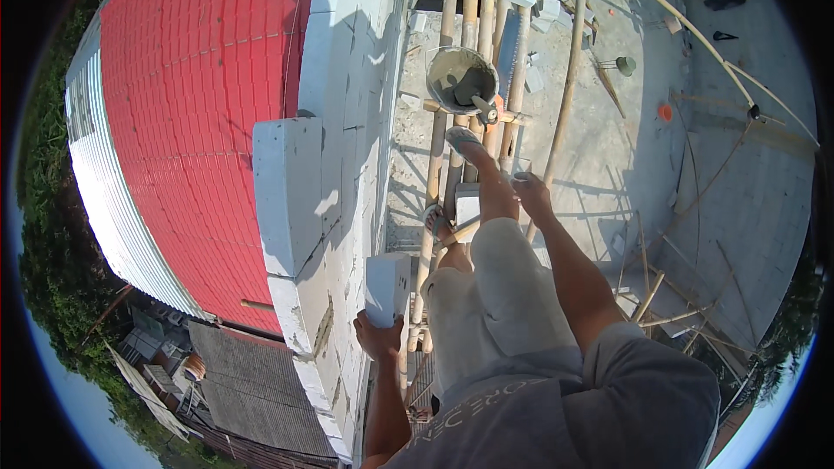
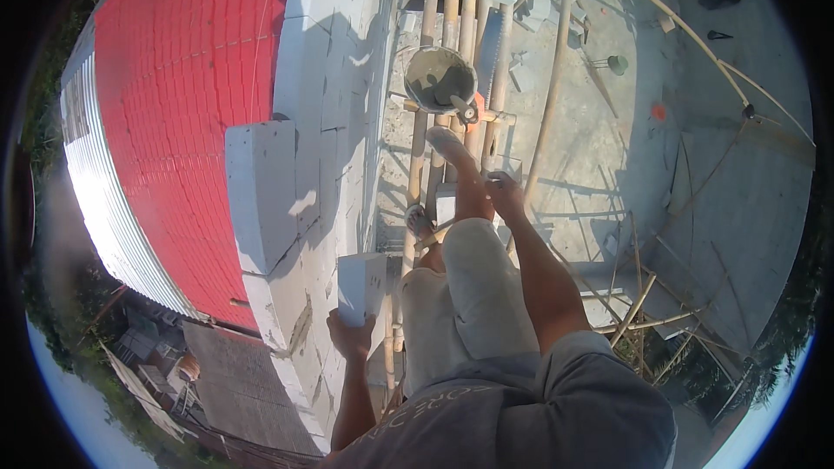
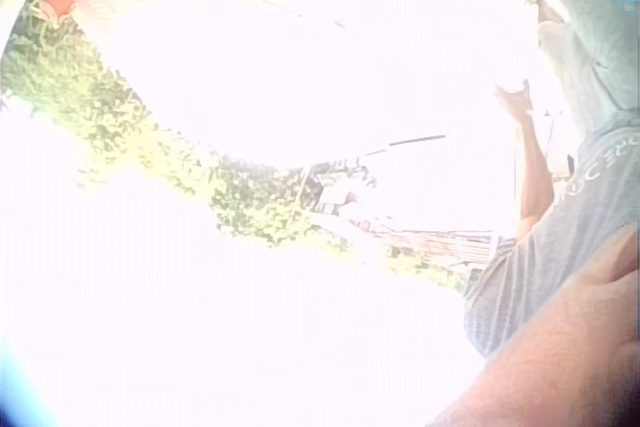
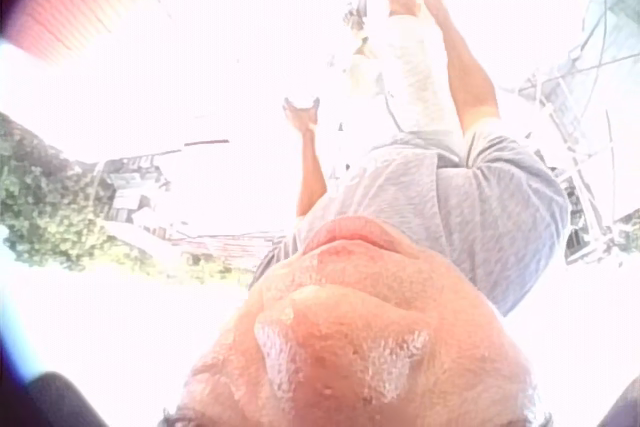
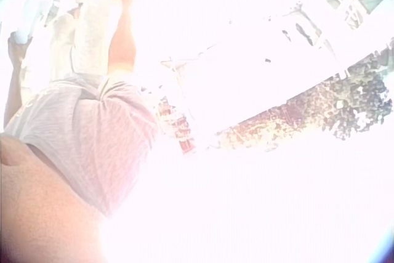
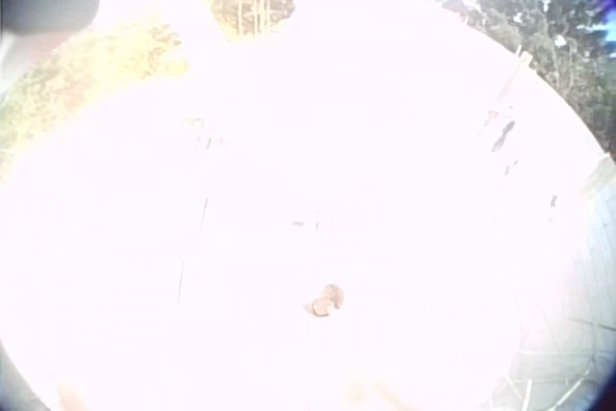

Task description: The person cuts a lightweight concrete block with a saw, applies mortar to the side of the cut block and a previously laid wall section using a trowel, and then places the block onto the wall, tapping it into place with the handle of a trowel and a hammer.

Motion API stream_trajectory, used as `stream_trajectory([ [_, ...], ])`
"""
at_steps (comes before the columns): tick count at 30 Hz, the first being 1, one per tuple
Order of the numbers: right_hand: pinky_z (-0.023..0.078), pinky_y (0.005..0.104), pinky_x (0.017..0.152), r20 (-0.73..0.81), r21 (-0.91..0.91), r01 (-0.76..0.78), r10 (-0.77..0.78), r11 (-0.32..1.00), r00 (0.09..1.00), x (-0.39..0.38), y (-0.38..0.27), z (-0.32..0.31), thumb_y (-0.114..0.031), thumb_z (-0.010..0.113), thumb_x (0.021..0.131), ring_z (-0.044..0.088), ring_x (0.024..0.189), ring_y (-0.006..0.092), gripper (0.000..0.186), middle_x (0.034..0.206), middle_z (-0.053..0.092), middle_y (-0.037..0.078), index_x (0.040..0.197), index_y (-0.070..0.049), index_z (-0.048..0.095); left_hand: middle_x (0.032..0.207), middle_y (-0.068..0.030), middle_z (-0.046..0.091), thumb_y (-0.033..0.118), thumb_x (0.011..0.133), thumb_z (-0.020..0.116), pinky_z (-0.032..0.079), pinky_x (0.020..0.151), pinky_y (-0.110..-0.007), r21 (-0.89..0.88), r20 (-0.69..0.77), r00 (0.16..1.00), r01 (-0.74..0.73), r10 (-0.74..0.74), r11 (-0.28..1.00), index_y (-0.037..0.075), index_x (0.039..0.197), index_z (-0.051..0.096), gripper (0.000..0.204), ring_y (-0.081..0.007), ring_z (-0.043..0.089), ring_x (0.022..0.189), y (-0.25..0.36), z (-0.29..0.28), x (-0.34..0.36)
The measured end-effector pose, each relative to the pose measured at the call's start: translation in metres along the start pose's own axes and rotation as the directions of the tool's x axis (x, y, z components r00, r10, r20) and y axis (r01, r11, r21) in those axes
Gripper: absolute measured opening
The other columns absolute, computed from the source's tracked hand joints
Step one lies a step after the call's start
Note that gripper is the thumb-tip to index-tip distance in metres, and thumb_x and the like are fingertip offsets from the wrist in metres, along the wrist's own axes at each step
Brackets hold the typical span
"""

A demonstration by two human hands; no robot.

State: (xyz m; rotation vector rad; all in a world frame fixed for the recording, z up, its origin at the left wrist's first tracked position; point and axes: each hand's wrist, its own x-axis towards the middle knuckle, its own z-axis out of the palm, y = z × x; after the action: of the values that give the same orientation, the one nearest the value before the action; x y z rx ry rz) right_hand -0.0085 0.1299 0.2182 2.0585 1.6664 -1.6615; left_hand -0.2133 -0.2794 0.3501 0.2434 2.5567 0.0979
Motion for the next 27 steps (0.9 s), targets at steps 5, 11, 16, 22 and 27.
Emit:
stream_trajectory([
  [5, 0.056, 0.0330, 0.082, 0.328, -0.067, -0.043, 0.063, 0.997, 0.942, -0.054, -0.064, 0.068, -0.050, 0.078, 0.086, 0.073, 0.089, 0.0207, 0.061, 0.097, 0.075, 0.012, 0.124, -0.003, 0.067, 0.108, -0.0163, 0.057, 0.029, 0.057, 0.088, 0.047, 0.091, -0.054, -0.078, -0.062, 0.992, -0.118, 0.113, 0.990, 0.004, 0.117, 0.054, 0.073, -0.0417, 0.057, 0.103, 0.094, -0.011, 0.024],
  [11, 0.051, 0.0415, 0.101, 0.408, 0.303, -0.225, 0.087, 0.926, 0.909, -0.085, -0.116, 0.119, -0.049, 0.084, 0.079, 0.056, 0.129, 0.0317, 0.101, 0.141, 0.054, 0.021, 0.151, -0.002, 0.031, 0.105, -0.0118, 0.058, 0.026, 0.060, 0.086, 0.044, 0.080, -0.047, 0.070, -0.138, 0.892, -0.424, 0.430, 0.903, 0.007, 0.115, 0.055, 0.067, -0.0341, 0.059, 0.098, 0.207, 0.019, 0.068],
  [16, 0.054, 0.0430, 0.093, -0.108, 0.499, -0.251, 0.347, 0.829, 0.932, -0.043, -0.163, 0.080, -0.033, 0.091, 0.073, 0.062, 0.116, 0.0343, 0.100, 0.132, 0.056, 0.022, 0.144, 0.000, 0.028, 0.104, -0.0104, 0.058, 0.031, 0.063, 0.086, 0.042, 0.077, -0.044, 0.002, -0.149, 0.767, -0.631, 0.624, 0.776, 0.006, 0.115, 0.055, 0.065, -0.0315, 0.059, 0.096, 0.290, 0.038, 0.086],
  [22, 0.053, 0.0465, 0.094, -0.344, 0.203, -0.338, 0.390, 0.919, 0.854, -0.003, -0.170, 0.030, -0.030, 0.093, 0.066, 0.059, 0.116, 0.0347, 0.104, 0.129, 0.054, 0.024, 0.141, 0.000, 0.027, 0.108, -0.0113, 0.059, 0.037, 0.064, 0.086, 0.042, 0.079, -0.045, -0.044, -0.144, 0.719, -0.691, 0.680, 0.722, 0.005, 0.119, 0.055, 0.070, -0.0322, 0.059, 0.099, 0.361, 0.058, 0.079],
  [27, 0.054, 0.0471, 0.094, -0.316, 0.197, -0.212, 0.267, 0.957, 0.910, 0.028, -0.159, -0.023, -0.035, 0.090, 0.067, 0.063, 0.116, 0.0443, 0.116, 0.124, 0.059, 0.033, 0.148, 0.003, 0.015, 0.110, -0.0142, 0.059, 0.034, 0.071, 0.085, 0.043, 0.087, -0.047, -0.158, -0.084, 0.697, -0.715, 0.713, 0.681, 0.005, 0.124, 0.055, 0.068, -0.0358, 0.058, 0.104, 0.395, 0.065, 0.074],
])
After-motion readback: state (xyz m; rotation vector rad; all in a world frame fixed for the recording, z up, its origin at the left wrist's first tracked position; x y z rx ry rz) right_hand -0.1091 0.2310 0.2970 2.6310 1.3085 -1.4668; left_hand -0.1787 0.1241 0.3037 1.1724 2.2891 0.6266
